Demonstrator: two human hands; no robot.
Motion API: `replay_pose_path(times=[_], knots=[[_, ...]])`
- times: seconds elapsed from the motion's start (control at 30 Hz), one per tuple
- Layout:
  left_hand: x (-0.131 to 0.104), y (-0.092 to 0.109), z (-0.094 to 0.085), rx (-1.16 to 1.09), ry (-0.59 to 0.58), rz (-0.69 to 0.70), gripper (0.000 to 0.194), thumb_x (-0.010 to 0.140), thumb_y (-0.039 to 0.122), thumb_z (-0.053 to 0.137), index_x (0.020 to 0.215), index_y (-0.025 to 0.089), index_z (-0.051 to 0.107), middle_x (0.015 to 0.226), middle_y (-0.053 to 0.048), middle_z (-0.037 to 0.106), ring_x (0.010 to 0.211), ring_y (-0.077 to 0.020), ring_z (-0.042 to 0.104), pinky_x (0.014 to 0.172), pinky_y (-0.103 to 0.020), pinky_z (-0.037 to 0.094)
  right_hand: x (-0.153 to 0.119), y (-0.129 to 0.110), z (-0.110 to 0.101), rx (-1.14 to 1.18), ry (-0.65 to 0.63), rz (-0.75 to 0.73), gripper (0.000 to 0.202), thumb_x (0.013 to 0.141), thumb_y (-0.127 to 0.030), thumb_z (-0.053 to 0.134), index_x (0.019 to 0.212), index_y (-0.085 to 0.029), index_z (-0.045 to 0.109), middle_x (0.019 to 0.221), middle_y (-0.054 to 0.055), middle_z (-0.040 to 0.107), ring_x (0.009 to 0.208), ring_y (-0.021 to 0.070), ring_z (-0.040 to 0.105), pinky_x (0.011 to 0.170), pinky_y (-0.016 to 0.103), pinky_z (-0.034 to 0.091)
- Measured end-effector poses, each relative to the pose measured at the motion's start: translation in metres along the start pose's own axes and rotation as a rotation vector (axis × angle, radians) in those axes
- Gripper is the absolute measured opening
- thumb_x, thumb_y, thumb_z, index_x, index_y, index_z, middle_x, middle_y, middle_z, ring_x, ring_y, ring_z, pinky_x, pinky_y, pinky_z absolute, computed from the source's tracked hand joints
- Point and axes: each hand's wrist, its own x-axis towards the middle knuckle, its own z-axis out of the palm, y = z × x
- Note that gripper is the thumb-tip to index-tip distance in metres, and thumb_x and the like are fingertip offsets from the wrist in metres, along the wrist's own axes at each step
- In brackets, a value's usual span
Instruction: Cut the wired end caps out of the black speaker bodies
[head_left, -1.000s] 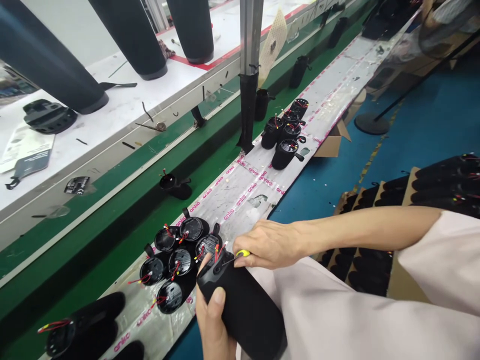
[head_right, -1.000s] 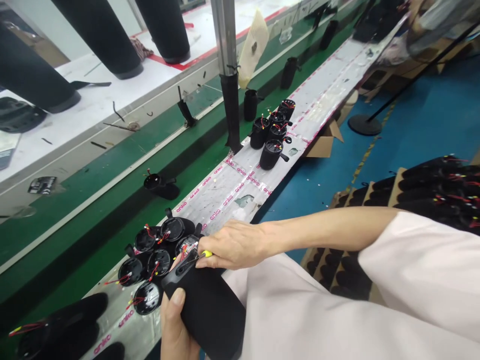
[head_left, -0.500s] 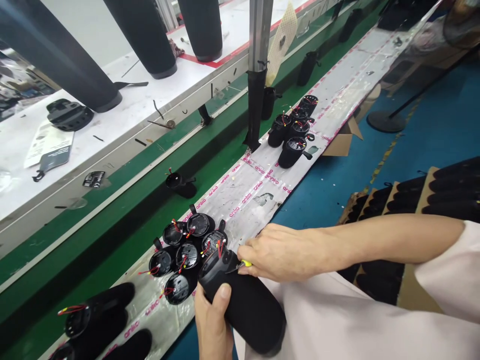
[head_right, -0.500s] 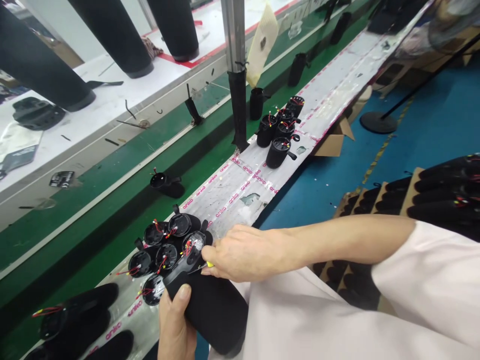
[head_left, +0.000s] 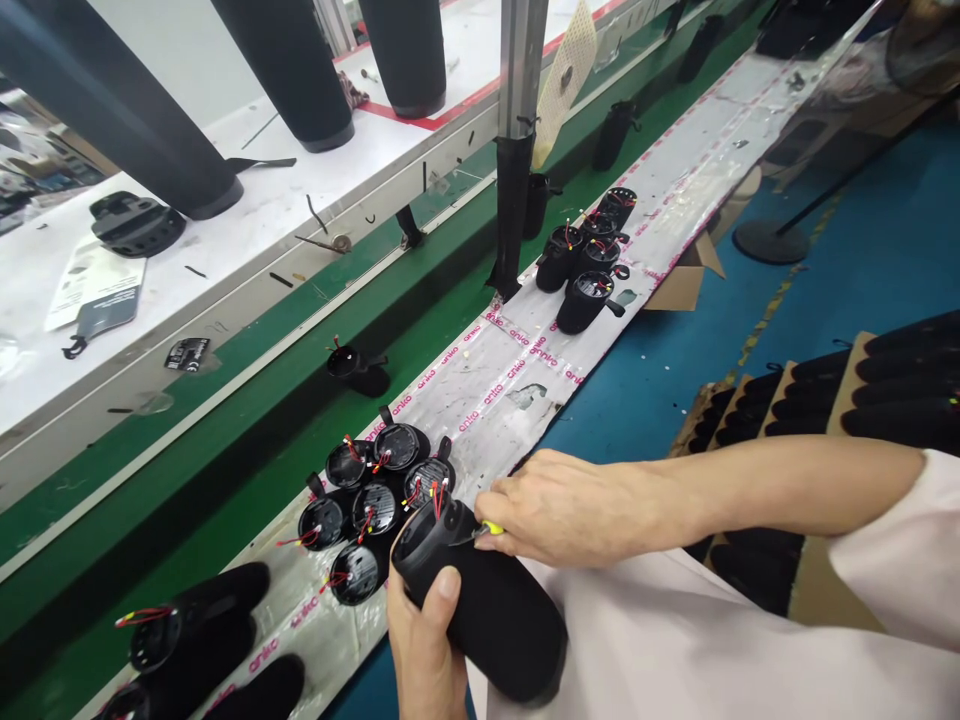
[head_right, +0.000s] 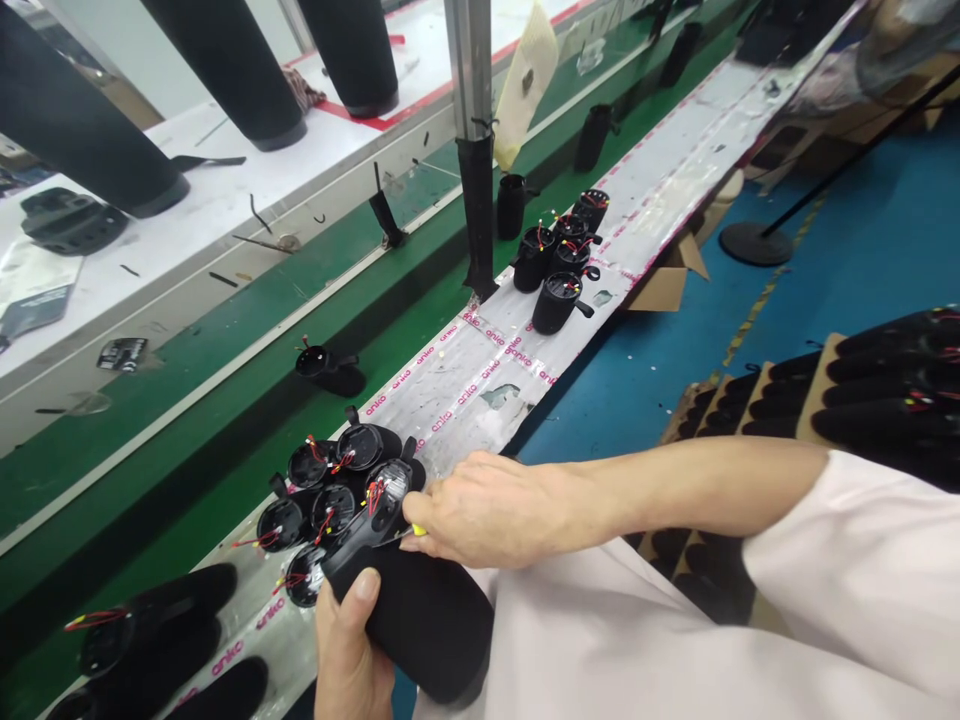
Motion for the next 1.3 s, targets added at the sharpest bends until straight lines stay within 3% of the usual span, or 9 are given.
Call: replay_pose_path(times=[0.17,0.43,0.6,0.77,1.07,1.13,1.2,1.3], knots=[[0.001,0.000,0.000,0.052,0.054,-0.013,0.095,0.058,0.050,0.090,0.141,0.022,0.055,0.113,-0.012,0.077,0.102,-0.0341,0.075,0.081,-0.039,0.063,0.001,0.000,-0.001,-0.020,-0.019,0.017,0.031,0.111,-0.044,0.041,0.097,-0.019,0.053,0.072,0.000,0.066,0.055,0.0169,0.061,0.049,0.034,0.016],[0.004,-0.007,-0.012,0.411,0.221,0.204,0.075,0.069,0.053,0.084,0.133,0.021,0.060,0.118,-0.011,0.070,0.113,-0.0331,0.067,0.101,-0.052,0.054,0.002,-0.008,0.006,-0.055,-0.003,0.074,0.031,0.112,-0.043,0.040,0.101,-0.017,0.054,0.073,0.002,0.067,0.058,0.0193,0.065,0.048,0.035,0.015],[-0.001,-0.004,-0.008,0.584,0.318,0.266,0.077,0.068,0.056,0.083,0.132,0.021,0.057,0.124,-0.013,0.066,0.118,-0.0377,0.062,0.108,-0.064,0.044,0.004,-0.017,0.012,-0.061,0.010,0.115,0.029,0.111,-0.039,0.043,0.098,-0.017,0.056,0.072,0.004,0.069,0.058,0.0209,0.066,0.047,0.035,0.021],[0.000,-0.005,-0.009,0.614,0.337,0.254,0.081,0.065,0.062,0.084,0.132,0.024,0.056,0.126,-0.011,0.062,0.122,-0.0383,0.058,0.110,-0.062,0.042,0.007,-0.020,0.015,-0.061,0.021,0.116,0.027,0.110,-0.036,0.043,0.100,-0.016,0.058,0.073,0.004,0.069,0.059,0.0222,0.068,0.048,0.034,0.030],[0.009,-0.005,-0.014,0.746,0.414,0.335,0.091,0.060,0.065,0.085,0.134,0.021,0.056,0.124,-0.012,0.059,0.119,-0.0403,0.059,0.110,-0.066,0.042,0.014,-0.022,0.010,0.019,-0.049,0.077,0.009,0.099,-0.013,0.052,0.097,-0.014,0.061,0.074,0.003,0.067,0.060,0.0203,0.067,0.044,0.035,0.025],[0.011,-0.007,-0.017,0.713,0.397,0.323,0.090,0.059,0.062,0.087,0.134,0.021,0.056,0.126,-0.012,0.059,0.123,-0.0406,0.056,0.113,-0.065,0.040,0.016,-0.019,0.012,0.045,-0.059,0.072,0.011,0.101,-0.015,0.052,0.097,-0.013,0.061,0.074,0.004,0.067,0.061,0.0195,0.067,0.045,0.034,0.026],[0.011,-0.010,-0.020,0.546,0.325,0.221,0.087,0.062,0.058,0.088,0.135,0.024,0.055,0.131,-0.012,0.059,0.128,-0.0391,0.055,0.114,-0.061,0.041,0.017,-0.017,0.015,0.085,-0.039,0.073,0.019,0.107,-0.026,0.048,0.100,-0.014,0.061,0.073,0.003,0.068,0.061,0.0192,0.066,0.047,0.034,0.026],[0.012,-0.015,-0.021,0.276,0.186,0.029,0.082,0.074,0.060,0.079,0.143,0.027,0.049,0.128,-0.011,0.064,0.118,-0.0350,0.065,0.100,-0.054,0.054,0.015,-0.013,0.018,0.217,0.008,0.119,0.034,0.111,-0.044,0.042,0.101,-0.016,0.059,0.075,0.002,0.069,0.062,0.0183,0.065,0.051,0.033,0.028]])
